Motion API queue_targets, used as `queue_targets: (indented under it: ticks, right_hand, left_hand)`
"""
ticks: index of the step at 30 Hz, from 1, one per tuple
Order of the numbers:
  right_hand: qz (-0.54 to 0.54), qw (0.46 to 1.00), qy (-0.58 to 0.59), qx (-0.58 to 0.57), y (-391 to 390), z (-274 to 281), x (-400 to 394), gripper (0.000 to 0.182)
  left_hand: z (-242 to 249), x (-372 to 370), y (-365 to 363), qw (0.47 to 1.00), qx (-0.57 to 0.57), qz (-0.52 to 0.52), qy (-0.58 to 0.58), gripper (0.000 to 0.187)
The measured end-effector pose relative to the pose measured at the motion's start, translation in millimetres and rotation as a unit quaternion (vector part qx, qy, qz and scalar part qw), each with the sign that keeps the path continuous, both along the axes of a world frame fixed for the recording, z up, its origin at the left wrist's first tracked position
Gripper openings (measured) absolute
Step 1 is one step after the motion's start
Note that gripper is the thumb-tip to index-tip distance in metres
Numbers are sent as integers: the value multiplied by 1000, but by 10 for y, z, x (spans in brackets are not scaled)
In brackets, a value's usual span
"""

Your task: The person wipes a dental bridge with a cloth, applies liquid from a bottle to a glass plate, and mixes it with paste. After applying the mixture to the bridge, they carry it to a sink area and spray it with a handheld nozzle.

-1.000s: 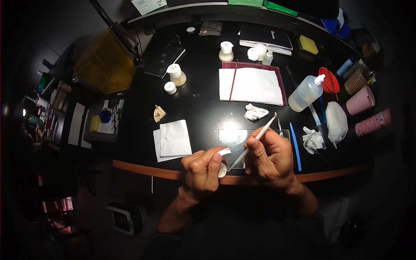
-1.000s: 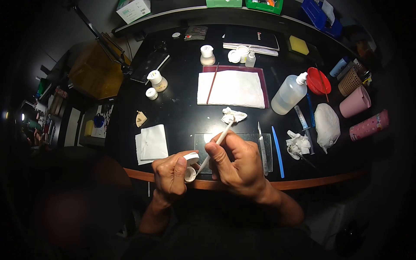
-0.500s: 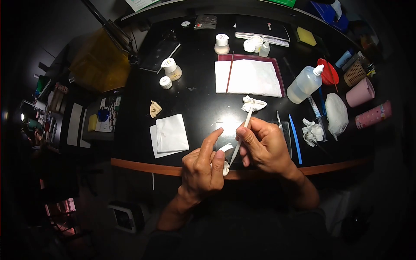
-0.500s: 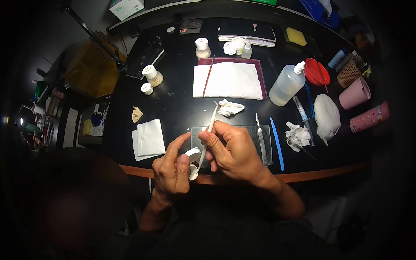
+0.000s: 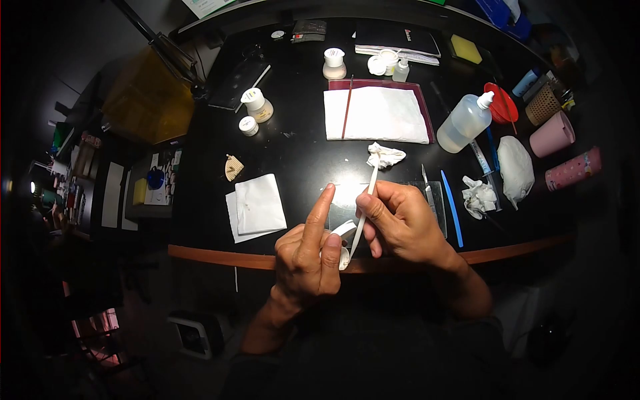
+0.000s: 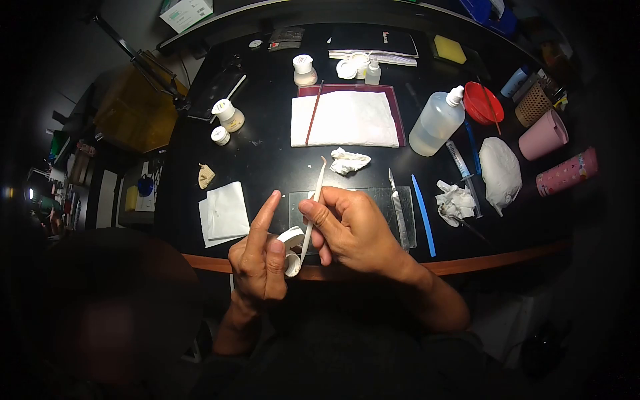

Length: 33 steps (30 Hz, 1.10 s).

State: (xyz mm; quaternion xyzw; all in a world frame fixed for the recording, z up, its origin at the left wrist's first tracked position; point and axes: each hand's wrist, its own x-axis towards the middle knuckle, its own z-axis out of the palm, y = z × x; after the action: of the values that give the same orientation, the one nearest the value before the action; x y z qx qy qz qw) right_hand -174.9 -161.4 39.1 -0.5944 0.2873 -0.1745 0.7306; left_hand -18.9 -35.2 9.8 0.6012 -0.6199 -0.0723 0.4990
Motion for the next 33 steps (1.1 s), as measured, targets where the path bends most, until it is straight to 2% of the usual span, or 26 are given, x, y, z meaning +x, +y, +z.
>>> queue_targets:
  ticks: [16,22,26,30,33]
  right_hand:
    - [-4,997,-35,62,52,-93,-20,34]
    - [-52,988,-92,116,19,-148,-133,34]
    - [-146,982,-108,57,118,-127,-245,32]
    - [-149,985,-87,-1,304,-26,-243,30]
    - [-144,987,-75,-1,361,-25,-201,29]
  left_hand:
    - [-92,-2,25,999,-52,12,0,52]
    - [-120,-28,24,996,-47,9,82,54]
    - [-215,22,16,997,-53,10,52,66]
    - [-264,23,18,997,-74,-5,21,68]
    - [-294,28,-9,994,-110,-22,0,68]
